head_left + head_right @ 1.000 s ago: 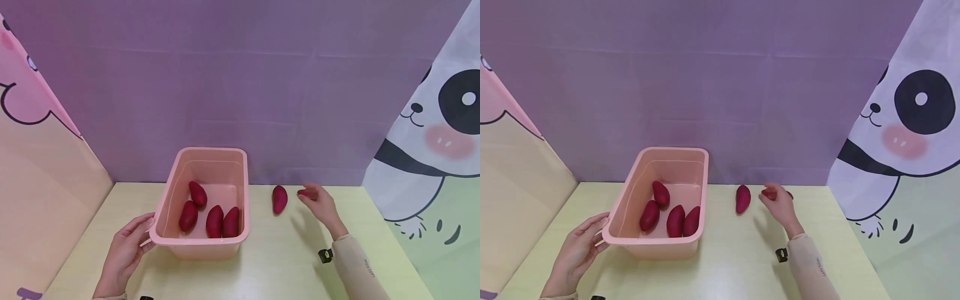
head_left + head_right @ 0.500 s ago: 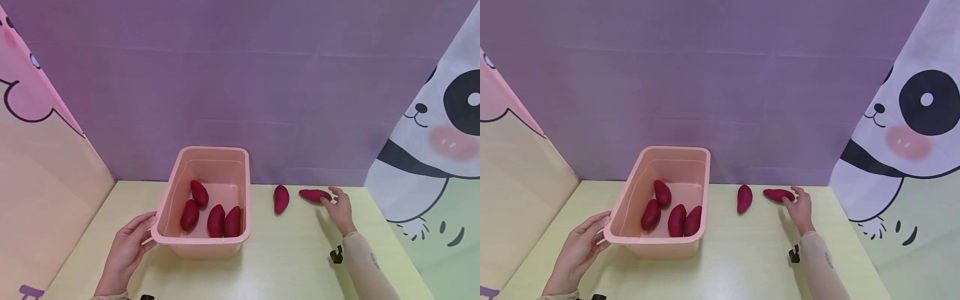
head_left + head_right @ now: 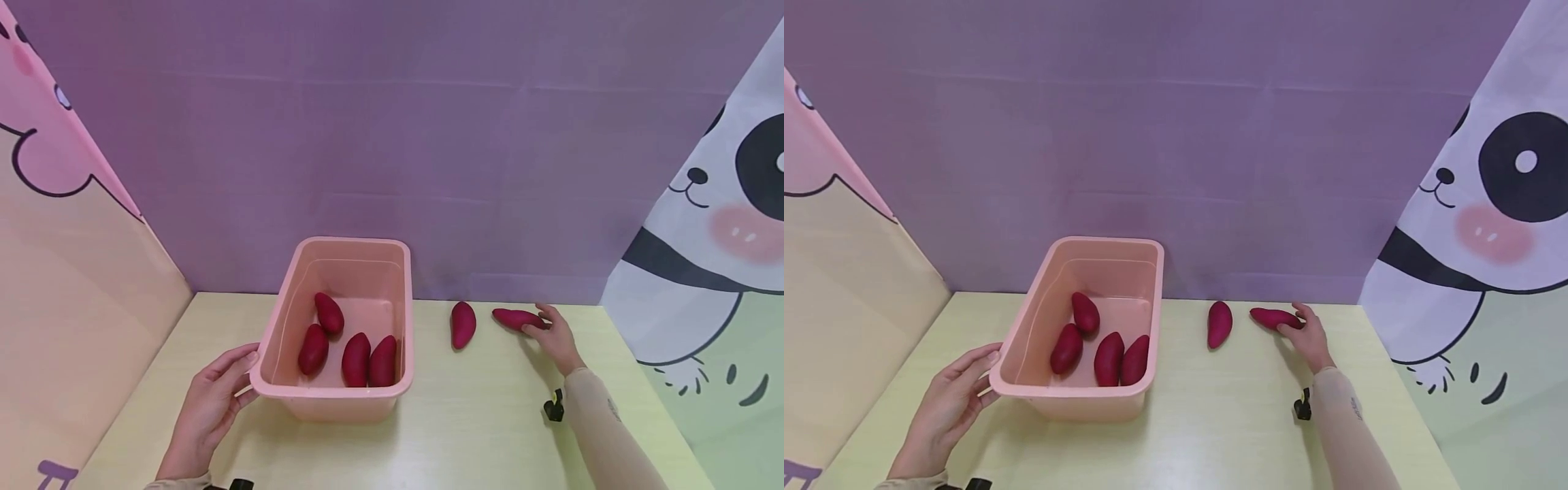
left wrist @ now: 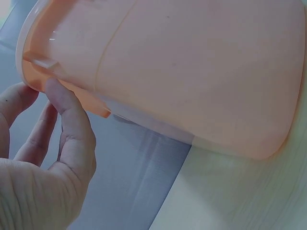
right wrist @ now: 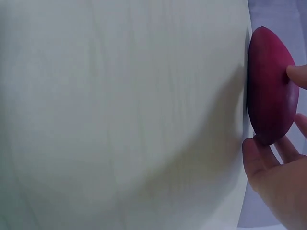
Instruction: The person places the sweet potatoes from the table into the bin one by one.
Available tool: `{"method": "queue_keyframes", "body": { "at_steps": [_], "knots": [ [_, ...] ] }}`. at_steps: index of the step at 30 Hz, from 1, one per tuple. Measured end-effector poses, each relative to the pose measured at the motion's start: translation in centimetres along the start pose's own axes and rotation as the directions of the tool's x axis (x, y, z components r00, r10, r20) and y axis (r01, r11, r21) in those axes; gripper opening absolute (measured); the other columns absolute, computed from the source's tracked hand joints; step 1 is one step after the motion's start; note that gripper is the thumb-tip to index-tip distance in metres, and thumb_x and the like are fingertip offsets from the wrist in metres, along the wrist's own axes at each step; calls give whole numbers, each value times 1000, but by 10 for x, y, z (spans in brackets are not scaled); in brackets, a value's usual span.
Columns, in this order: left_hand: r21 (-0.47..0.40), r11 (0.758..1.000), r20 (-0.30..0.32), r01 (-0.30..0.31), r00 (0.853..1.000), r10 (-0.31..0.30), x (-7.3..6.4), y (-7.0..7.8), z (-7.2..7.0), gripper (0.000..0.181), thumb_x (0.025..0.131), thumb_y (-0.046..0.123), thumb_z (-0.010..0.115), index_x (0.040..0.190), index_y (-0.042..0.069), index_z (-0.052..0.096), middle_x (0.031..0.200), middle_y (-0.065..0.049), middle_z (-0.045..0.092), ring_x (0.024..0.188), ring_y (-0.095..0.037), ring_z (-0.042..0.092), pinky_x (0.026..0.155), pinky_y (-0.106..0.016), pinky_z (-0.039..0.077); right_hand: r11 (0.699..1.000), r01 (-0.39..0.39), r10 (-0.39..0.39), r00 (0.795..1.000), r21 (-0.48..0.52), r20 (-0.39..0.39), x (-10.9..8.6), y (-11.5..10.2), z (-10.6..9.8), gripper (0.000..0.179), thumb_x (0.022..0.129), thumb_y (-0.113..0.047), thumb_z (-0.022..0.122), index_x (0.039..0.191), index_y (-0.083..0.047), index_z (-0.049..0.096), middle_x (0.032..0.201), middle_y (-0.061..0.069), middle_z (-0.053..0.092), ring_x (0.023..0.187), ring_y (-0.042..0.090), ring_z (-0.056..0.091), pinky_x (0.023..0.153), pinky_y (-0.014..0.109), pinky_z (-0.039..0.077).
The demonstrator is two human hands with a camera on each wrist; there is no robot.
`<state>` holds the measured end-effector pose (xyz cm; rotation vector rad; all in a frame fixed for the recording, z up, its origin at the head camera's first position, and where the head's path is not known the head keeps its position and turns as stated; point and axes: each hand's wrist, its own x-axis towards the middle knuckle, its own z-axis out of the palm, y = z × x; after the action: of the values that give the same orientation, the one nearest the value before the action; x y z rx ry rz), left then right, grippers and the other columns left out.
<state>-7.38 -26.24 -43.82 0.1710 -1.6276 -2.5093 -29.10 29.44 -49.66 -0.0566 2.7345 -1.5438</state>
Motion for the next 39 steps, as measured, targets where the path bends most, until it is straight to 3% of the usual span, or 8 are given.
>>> {"method": "queue_keyframes", "body": {
  "at_steps": [5,13,23,32,39],
  "knots": [
    [1,1000,-1,0,1000,0,0,1,0,23,101,3,59,108,14,78,104,1,72,86,-13,71,73,-30,60,1000,4,-3,1000,-16,28,-1,2,2,65,94,-10,69,148,5,37,141,34,46,125,45,49,103,46,42],
    [3,1000,-8,0,1000,0,-1,0,0,22,101,4,59,107,14,78,104,1,71,85,-13,71,73,-30,60,1000,-3,4,998,-19,68,-8,1,3,62,92,-8,70,144,6,41,140,33,47,121,43,52,89,23,46],
    [6,1000,-3,-8,1000,8,-1,-1,0,23,101,3,59,108,14,78,104,1,71,85,-13,71,72,-29,60,1000,3,-4,998,19,60,-12,1,6,61,93,-11,72,144,5,42,139,31,48,119,42,54,87,18,45],
    [3,1000,-6,-1,1000,1,-2,0,0,23,101,4,59,106,16,78,104,1,72,84,-13,71,72,-29,60,990,142,-143,990,13,16,-14,-36,16,56,90,-13,75,138,3,50,126,26,59,108,38,60,75,20,53],
    [-1,1000,-7,-1,1000,1,-1,0,1,23,101,4,59,107,15,78,104,1,72,85,-13,71,72,-28,60,981,192,-192,981,-8,34,-19,-74,20,59,91,-19,77,140,0,50,127,22,59,111,37,59,79,26,54]
  ]
}}
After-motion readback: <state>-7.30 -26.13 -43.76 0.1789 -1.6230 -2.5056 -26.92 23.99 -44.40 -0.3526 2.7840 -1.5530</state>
